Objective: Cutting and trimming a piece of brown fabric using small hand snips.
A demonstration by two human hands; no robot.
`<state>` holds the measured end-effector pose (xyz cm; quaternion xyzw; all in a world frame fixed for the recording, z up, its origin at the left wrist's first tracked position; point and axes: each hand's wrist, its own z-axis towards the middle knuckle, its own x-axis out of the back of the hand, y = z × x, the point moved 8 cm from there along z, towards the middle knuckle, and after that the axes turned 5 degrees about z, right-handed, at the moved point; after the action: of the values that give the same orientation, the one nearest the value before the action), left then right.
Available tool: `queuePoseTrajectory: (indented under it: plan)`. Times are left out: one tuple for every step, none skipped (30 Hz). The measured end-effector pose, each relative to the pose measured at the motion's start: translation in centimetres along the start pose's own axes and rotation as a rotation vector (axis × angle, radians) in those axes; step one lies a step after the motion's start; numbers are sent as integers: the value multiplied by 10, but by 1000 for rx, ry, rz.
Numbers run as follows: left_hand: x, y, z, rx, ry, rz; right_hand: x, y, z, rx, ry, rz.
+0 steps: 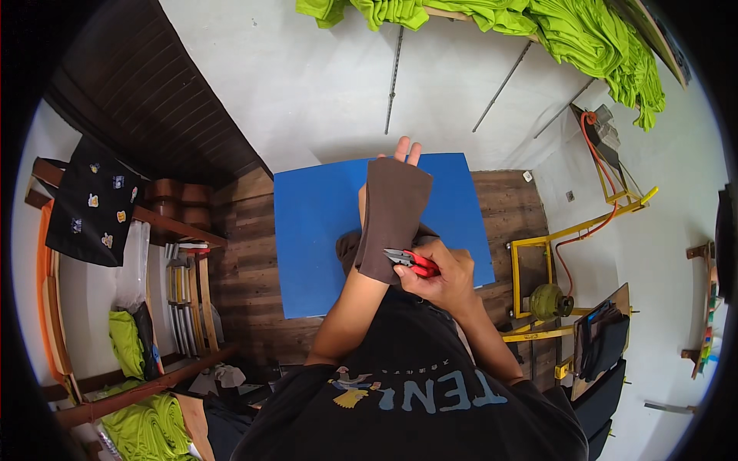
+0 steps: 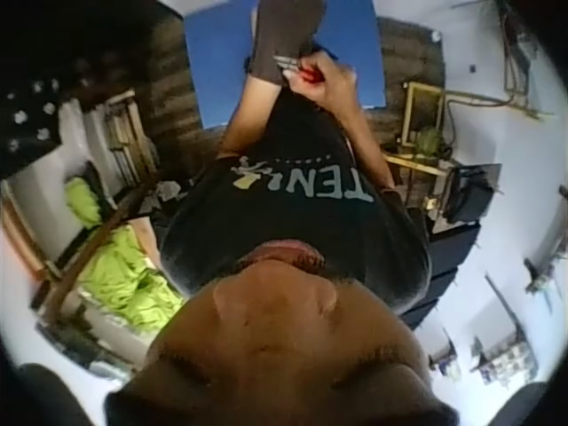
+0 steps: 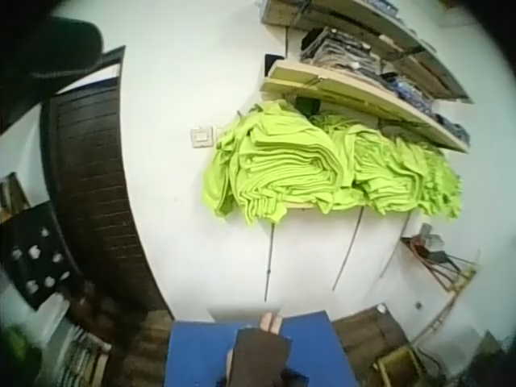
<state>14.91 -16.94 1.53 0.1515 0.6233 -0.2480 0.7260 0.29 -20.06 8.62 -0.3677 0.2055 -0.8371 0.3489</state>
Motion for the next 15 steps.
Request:
queuePoseTrajectory:
  plan:
    - [0,0,-1,-5,0,19,0,1,0,-9,-2,-2]
    - [-1,0,-1,-11,3,39,0,1,0,-12,2,-7]
    - [-1,1,-2,-15,7,59,0,1,0,-18,2,-22]
    - [-1,0,-2,-17,8,75,0,1,0,-21,6,-5]
    - [-2,0,-2,-21,11,96,0,2,-1,-27,6,3]
    - [-2,0,-3,-22,15,117,0,2,-1,-36,3,3]
    - [-1,1,-3,-27,17,139,0,4,-1,-55,7,29]
    - [-1,2,-4,-37,12,191,0,6,-2,-76,7,48]
    - [0,2,-4,-36,20,177,1,8,-3,-94,10,64]
    - [1,3,-4,-40,15,206,0,9,-4,-103,3,66]
    - [3,3,-4,-42,13,234,1,9,-4,-108,2,65]
    - [5,4,-5,-49,7,275,1,10,-5,-113,2,64]
    - [8,4,-5,-57,1,337,1,10,-5,-113,-5,66]
    - [10,5,-5,-71,-7,410,1,10,-5,-112,-11,67]
    - [10,7,-5,-104,-33,643,0,10,-5,-110,-15,66]
